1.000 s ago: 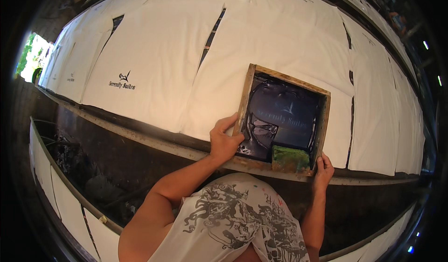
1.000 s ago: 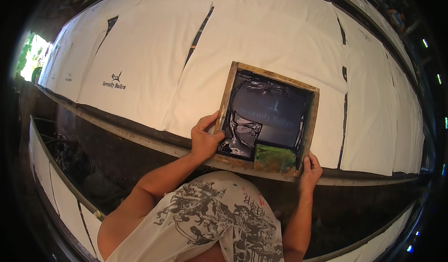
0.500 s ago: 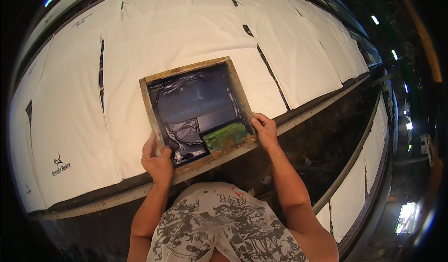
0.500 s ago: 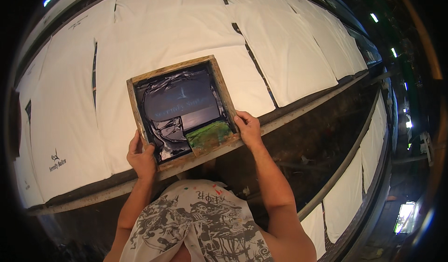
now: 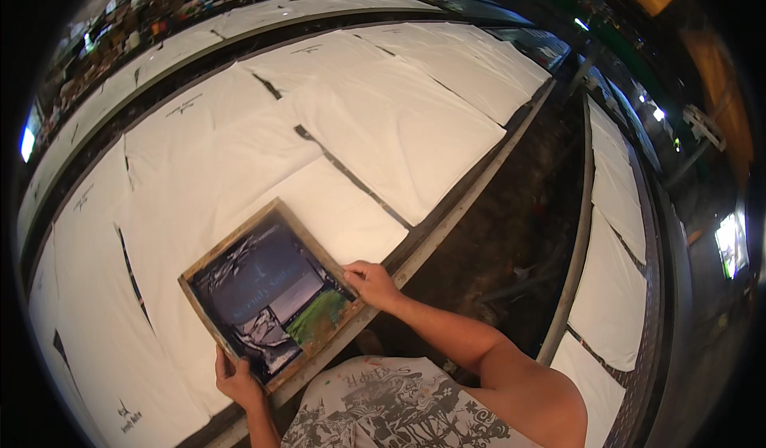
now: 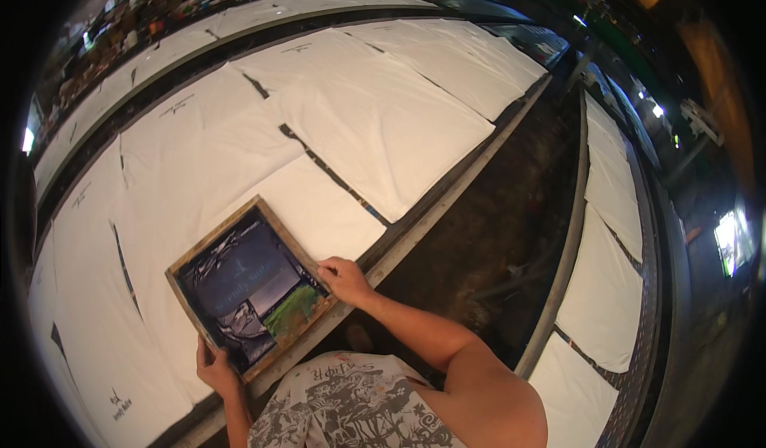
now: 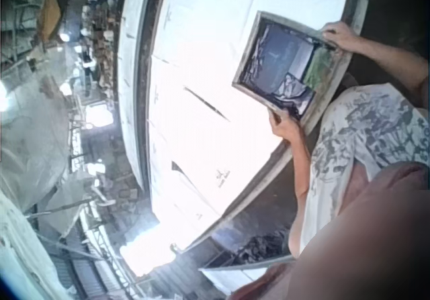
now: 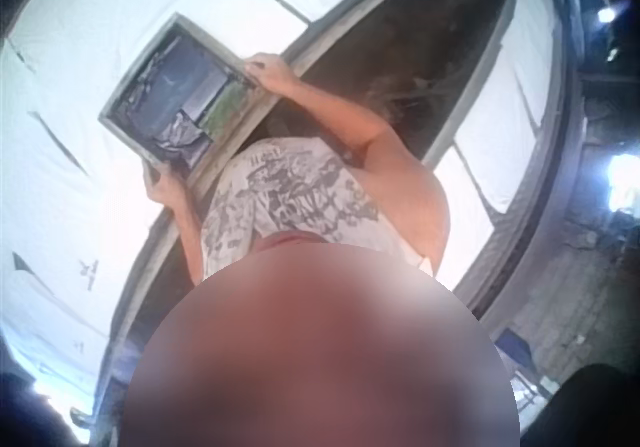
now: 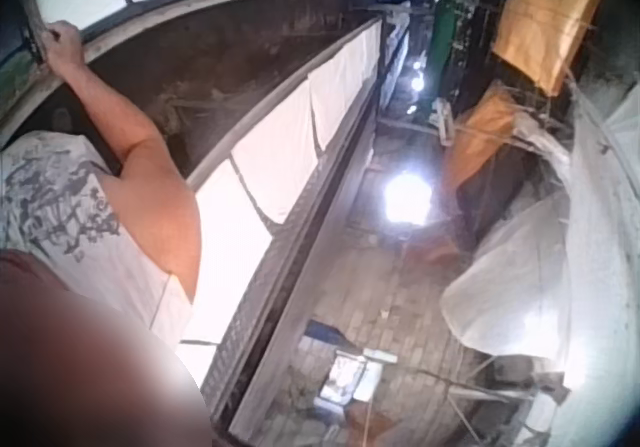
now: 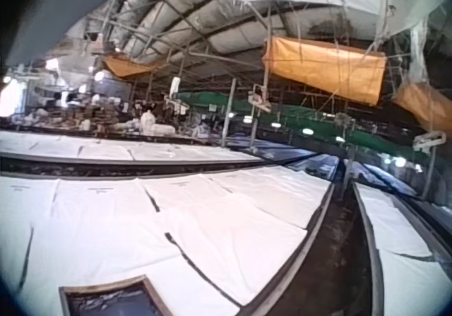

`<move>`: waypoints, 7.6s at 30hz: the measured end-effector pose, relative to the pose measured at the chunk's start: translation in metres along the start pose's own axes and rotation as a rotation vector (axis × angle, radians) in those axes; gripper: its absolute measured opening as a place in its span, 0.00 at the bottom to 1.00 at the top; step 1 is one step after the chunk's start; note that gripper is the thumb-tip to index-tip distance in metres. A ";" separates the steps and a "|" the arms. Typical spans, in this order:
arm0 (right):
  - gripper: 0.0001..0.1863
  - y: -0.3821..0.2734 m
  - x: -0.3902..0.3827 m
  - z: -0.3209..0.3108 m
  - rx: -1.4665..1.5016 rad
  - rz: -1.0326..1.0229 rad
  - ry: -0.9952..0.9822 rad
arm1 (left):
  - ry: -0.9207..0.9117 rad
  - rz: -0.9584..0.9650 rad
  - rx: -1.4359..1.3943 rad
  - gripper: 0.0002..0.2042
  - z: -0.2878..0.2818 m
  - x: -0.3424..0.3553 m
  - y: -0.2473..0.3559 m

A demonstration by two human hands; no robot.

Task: The person uses a squeegee to spread dark ink across a screen-printing frame and presses it onto white polo shirts laid out on a table. The person repeats the process on multiple shirts, lifting the frame to reveal the printed logo and moving to the next shirt.

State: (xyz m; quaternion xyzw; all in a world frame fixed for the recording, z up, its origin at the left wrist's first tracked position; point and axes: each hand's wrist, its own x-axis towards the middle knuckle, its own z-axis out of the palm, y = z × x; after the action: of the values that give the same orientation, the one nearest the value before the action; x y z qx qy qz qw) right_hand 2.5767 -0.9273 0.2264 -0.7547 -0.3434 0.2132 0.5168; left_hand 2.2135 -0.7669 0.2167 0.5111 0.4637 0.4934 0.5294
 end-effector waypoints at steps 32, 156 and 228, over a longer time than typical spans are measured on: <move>0.17 -0.067 -0.054 -0.010 -0.354 -0.823 -0.214 | -0.104 -0.080 0.288 0.38 -0.009 0.017 0.022; 0.25 -0.173 0.147 0.155 -0.556 -1.010 -0.878 | -0.908 0.068 1.612 0.58 0.070 0.213 0.161; 0.31 -0.120 0.046 0.072 -0.632 -0.983 -0.656 | -0.858 0.103 1.633 0.56 0.071 0.211 0.149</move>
State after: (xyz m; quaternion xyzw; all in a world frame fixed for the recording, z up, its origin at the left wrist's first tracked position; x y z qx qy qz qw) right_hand 2.5228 -0.8201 0.3120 -0.5216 -0.8325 0.0604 0.1769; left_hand 2.2942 -0.5641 0.3718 0.8849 0.4085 -0.1956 0.1084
